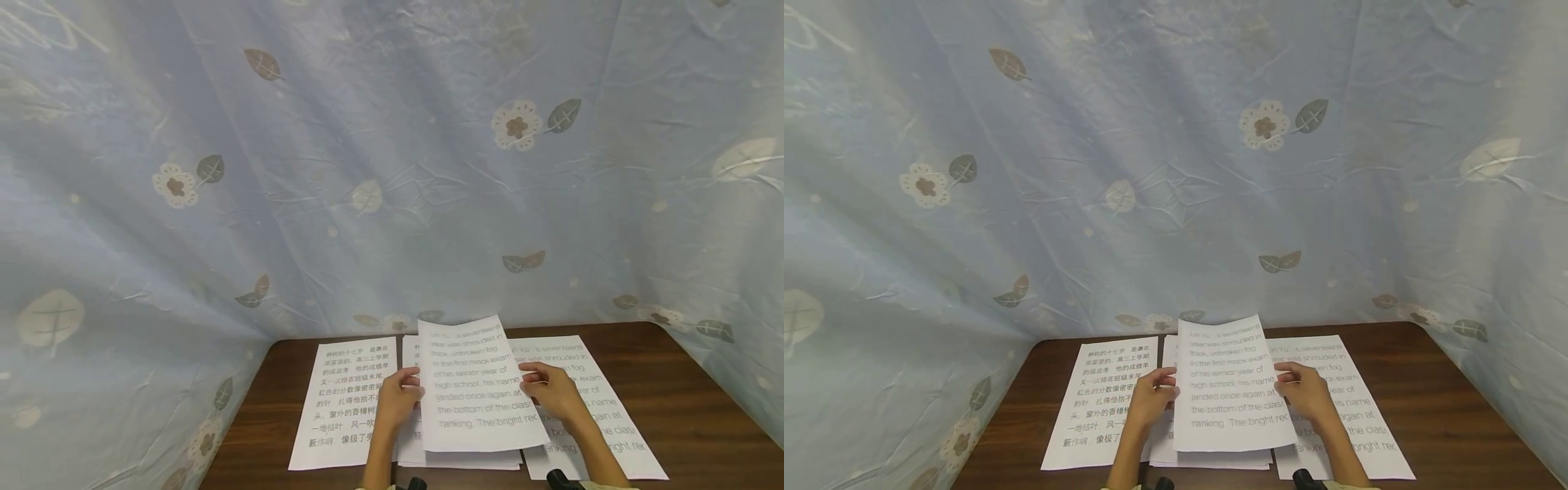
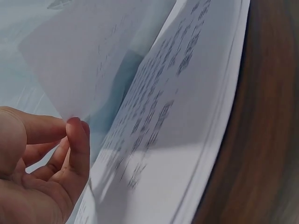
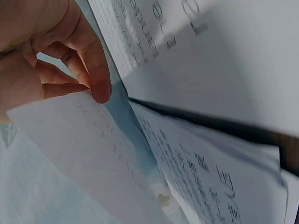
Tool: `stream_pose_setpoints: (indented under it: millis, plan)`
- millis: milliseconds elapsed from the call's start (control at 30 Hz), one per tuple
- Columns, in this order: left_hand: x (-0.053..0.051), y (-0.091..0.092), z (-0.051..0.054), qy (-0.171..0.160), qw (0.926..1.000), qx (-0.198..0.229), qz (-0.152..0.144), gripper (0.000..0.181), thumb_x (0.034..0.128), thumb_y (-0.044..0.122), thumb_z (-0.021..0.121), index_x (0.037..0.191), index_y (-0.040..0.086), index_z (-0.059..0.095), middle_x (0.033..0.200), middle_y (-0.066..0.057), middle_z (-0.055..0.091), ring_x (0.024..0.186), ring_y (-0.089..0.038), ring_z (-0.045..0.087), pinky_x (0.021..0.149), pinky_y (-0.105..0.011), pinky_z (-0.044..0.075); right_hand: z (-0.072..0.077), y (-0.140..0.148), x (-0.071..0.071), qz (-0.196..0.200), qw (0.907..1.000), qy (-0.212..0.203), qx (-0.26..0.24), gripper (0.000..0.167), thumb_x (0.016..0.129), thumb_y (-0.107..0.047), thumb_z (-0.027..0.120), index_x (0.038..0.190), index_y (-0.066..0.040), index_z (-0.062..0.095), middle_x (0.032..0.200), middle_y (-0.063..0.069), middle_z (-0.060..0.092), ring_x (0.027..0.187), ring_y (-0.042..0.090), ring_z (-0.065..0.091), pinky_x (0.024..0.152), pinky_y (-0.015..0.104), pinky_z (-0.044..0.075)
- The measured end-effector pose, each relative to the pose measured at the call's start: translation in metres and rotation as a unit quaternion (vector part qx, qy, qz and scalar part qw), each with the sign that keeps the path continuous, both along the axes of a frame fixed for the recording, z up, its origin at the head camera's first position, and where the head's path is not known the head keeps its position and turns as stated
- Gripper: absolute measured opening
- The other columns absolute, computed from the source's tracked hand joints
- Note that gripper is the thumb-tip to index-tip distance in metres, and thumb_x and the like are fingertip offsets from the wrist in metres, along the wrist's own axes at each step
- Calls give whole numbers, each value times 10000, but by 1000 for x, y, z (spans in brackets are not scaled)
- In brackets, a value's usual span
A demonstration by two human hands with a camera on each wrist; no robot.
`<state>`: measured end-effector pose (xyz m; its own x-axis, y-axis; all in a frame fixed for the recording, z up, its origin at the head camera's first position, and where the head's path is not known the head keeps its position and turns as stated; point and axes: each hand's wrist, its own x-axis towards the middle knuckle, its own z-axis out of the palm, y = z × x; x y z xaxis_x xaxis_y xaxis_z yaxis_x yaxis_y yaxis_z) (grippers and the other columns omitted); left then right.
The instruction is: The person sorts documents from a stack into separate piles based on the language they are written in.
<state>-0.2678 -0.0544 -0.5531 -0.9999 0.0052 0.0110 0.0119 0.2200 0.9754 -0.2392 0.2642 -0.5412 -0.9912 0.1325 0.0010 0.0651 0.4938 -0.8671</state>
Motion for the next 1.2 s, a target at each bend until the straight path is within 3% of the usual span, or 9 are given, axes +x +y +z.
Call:
stream_pose_setpoints:
  millis: [633,933,1200]
  plan:
    - [11,54,-8,-50,9997,225,127,432,881,-8,733,1310,43,733,1073,-89,742,753,-117,694,615,-221,598,-2,49,12,3,9994,-148,322,463,981,-72,697,1412,82,625,1116,172,705,900,166,660,668,252,573]
    - [16,72,-10,-18,9996,249,149,425,877,-7,734,1297,54,744,1052,-66,733,757,-123,678,626,-219,595,1,67,17,-20,9983,-120,571,465,979,-94,724,1408,66,639,1136,166,724,921,115,646,668,233,533]
    - [18,88,-10,20,9996,279,73,421,883,-3,729,1299,62,743,1041,-44,726,749,-102,672,608,-203,582,1,84,20,-34,9971,-160,745,469,978,-106,729,1401,76,638,1126,154,730,953,154,644,688,222,505]
